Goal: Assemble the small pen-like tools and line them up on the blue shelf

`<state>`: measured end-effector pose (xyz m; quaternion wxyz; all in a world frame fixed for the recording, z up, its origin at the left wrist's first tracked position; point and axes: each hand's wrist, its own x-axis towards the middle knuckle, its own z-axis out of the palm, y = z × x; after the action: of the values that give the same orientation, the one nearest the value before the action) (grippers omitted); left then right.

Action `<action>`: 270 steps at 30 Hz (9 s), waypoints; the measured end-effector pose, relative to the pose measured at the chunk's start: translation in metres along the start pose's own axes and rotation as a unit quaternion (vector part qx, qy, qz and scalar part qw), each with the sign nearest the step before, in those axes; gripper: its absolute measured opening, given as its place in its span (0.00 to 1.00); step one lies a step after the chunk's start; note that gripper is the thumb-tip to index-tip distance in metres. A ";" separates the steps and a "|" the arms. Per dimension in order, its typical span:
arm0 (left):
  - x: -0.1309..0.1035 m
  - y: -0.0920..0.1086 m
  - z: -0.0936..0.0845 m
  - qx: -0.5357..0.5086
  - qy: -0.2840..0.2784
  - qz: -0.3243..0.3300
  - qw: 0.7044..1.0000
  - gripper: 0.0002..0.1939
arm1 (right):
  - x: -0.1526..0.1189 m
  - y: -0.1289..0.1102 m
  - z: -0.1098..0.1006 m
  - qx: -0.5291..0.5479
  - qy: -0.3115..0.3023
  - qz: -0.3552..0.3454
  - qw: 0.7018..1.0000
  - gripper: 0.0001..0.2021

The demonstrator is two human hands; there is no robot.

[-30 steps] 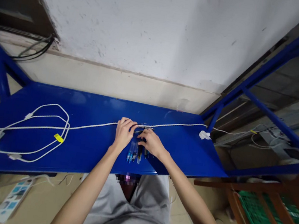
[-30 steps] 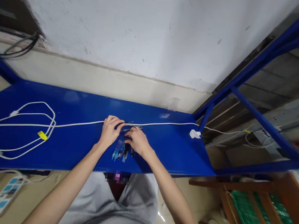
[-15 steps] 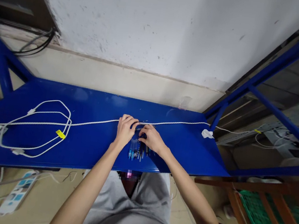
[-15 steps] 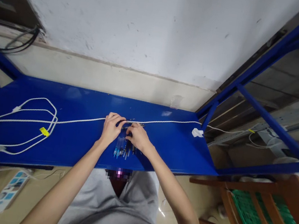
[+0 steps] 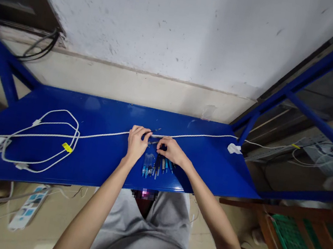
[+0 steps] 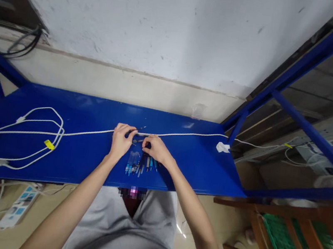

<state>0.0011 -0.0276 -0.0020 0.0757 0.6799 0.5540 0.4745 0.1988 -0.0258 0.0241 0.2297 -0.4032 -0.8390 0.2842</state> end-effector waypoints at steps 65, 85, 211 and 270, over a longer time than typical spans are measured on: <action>0.019 -0.015 0.011 0.063 -0.067 0.169 0.981 0.10 | 0.001 0.038 -0.003 0.352 0.223 0.082 0.905 0.15; 0.017 -0.002 0.009 0.035 -0.101 0.176 0.979 0.11 | 0.004 0.029 0.001 0.370 0.197 0.114 0.901 0.21; 0.017 0.010 0.001 0.082 -0.132 0.139 0.978 0.07 | 0.007 0.031 0.012 0.134 0.183 0.010 0.974 0.12; 0.015 0.001 0.007 0.030 -0.081 0.160 0.983 0.13 | 0.006 0.021 -0.003 0.264 0.198 0.054 0.942 0.19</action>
<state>0.0058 -0.0121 0.0030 0.0231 0.7978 0.4438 0.4075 0.2083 -0.0092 0.0133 0.4739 -0.4208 -0.6481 0.4222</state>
